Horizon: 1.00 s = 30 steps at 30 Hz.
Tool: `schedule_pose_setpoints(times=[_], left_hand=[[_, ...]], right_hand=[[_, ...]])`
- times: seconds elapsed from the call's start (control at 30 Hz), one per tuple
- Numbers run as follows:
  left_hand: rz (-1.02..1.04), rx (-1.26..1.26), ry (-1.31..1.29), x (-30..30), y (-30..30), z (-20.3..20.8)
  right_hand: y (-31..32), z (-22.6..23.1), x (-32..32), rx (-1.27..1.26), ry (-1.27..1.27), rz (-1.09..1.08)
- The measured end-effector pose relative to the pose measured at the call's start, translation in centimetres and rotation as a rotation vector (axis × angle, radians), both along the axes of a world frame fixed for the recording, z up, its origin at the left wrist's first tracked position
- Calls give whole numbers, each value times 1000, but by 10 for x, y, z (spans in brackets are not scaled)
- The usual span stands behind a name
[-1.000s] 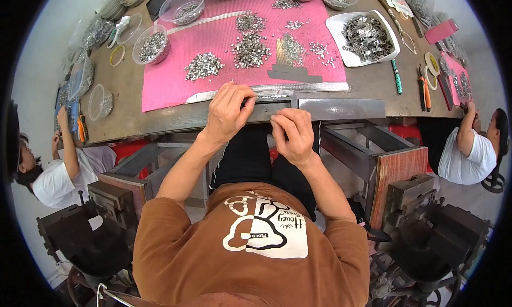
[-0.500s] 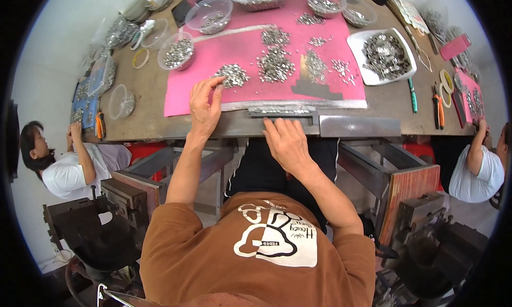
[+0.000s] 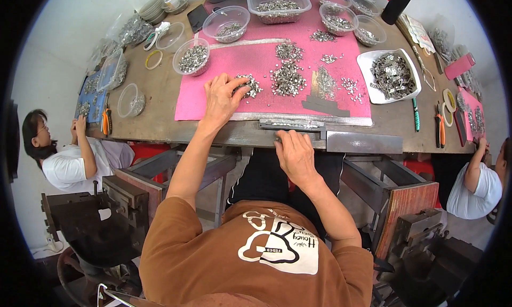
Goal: The person assembles and presses small metal pieces using a manual hand-press and a metal mold.
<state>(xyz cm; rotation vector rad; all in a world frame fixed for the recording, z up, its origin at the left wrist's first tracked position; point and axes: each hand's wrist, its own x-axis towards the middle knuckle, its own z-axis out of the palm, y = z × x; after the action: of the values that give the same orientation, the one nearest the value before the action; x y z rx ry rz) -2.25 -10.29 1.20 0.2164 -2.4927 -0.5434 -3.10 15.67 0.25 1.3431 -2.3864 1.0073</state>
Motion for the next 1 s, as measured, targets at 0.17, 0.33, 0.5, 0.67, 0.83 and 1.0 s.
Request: schedule_pose_setpoints(times=[0.17,0.33,0.5,0.67,0.83,1.0], left_hand=[[2,14,-11,-1,2,-3],[-37,83,51,-1,0,-5],[-51,287,86,2,-5,1],[-51,275,102,0,-12,0],[-59,282,72,1,-7,3],[-126,214,90,5,1,6]], right_hand=[[0,2,1,-7,-12,-18],[6,5,3,-60,-37,15],[18,36,-12,-159,-149,10],[19,41,-49,-136,-82,-39],[15,24,-51,-159,-143,32],[9,21,-50,-124,-48,26]])
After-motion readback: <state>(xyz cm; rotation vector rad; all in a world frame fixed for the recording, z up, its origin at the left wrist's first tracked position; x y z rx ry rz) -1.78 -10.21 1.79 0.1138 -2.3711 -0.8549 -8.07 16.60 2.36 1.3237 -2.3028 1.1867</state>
